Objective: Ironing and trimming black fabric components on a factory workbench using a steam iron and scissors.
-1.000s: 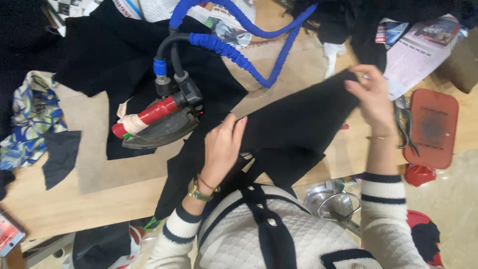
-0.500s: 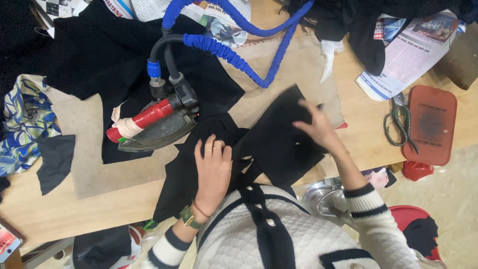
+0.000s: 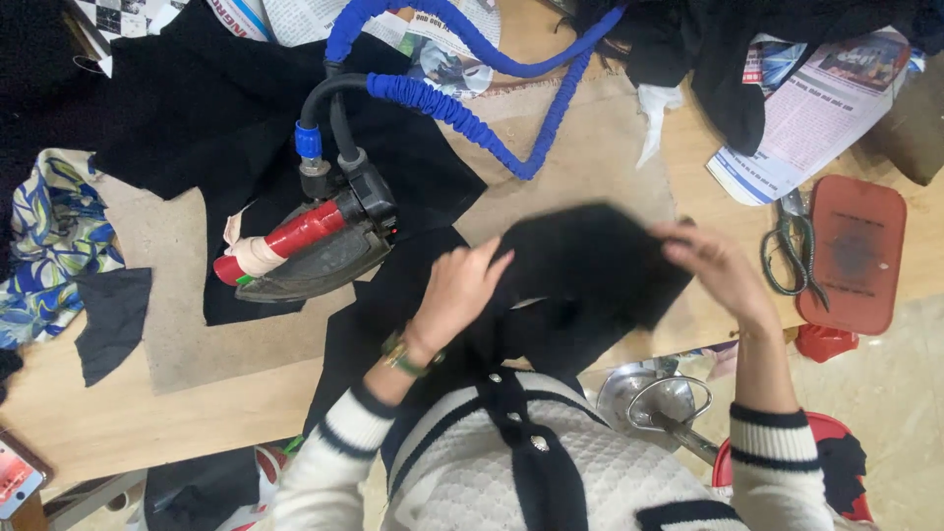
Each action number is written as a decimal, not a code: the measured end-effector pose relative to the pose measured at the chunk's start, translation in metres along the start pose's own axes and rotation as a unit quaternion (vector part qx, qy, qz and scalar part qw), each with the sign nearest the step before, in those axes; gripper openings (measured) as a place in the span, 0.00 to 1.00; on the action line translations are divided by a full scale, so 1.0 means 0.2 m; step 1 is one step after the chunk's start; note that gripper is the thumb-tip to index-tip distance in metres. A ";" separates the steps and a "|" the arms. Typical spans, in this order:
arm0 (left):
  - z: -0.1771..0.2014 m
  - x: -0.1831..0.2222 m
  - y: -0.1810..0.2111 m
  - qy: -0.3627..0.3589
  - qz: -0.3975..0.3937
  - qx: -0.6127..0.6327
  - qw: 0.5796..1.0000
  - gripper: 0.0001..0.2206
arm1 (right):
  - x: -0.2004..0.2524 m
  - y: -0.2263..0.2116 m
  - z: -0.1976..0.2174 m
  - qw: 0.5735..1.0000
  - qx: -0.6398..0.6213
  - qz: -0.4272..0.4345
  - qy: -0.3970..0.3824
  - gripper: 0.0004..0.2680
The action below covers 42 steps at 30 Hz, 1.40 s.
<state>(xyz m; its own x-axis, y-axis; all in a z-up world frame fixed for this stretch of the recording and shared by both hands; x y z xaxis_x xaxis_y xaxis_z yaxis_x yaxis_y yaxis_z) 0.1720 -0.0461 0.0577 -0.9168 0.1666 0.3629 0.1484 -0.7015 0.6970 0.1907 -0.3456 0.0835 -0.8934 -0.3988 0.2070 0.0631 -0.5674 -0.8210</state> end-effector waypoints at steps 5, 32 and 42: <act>-0.03 -0.23 -0.07 0.246 0.020 -0.286 0.926 0.11 | -0.22 0.22 0.25 0.969 0.130 0.081 0.195 0.14; 0.00 -0.35 -0.13 0.353 0.056 -0.358 0.863 0.21 | -0.44 0.32 0.24 0.945 0.236 0.030 0.226 0.11; 0.19 0.19 0.13 0.381 -0.019 -0.236 0.894 0.38 | -0.57 -0.13 -0.32 0.949 0.233 0.192 0.089 0.10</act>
<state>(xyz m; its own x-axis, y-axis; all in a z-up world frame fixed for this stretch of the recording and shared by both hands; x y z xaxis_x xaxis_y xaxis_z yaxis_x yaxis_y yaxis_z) 0.1547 -0.0319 0.1138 -0.9306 -0.1979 -0.3080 0.1037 -0.9493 0.2967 0.2627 -0.2384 0.0472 -0.8232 -0.5360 -0.1875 0.5521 -0.6784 -0.4848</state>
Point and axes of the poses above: each hand's wrist, its own x-axis away from the middle knuckle, its own z-axis out of the back of the hand, y = z × x, the point moved 10 cm from there along -x, towards the middle knuckle, and after that the axes turned 14 degrees about z, right-handed, at the moved point
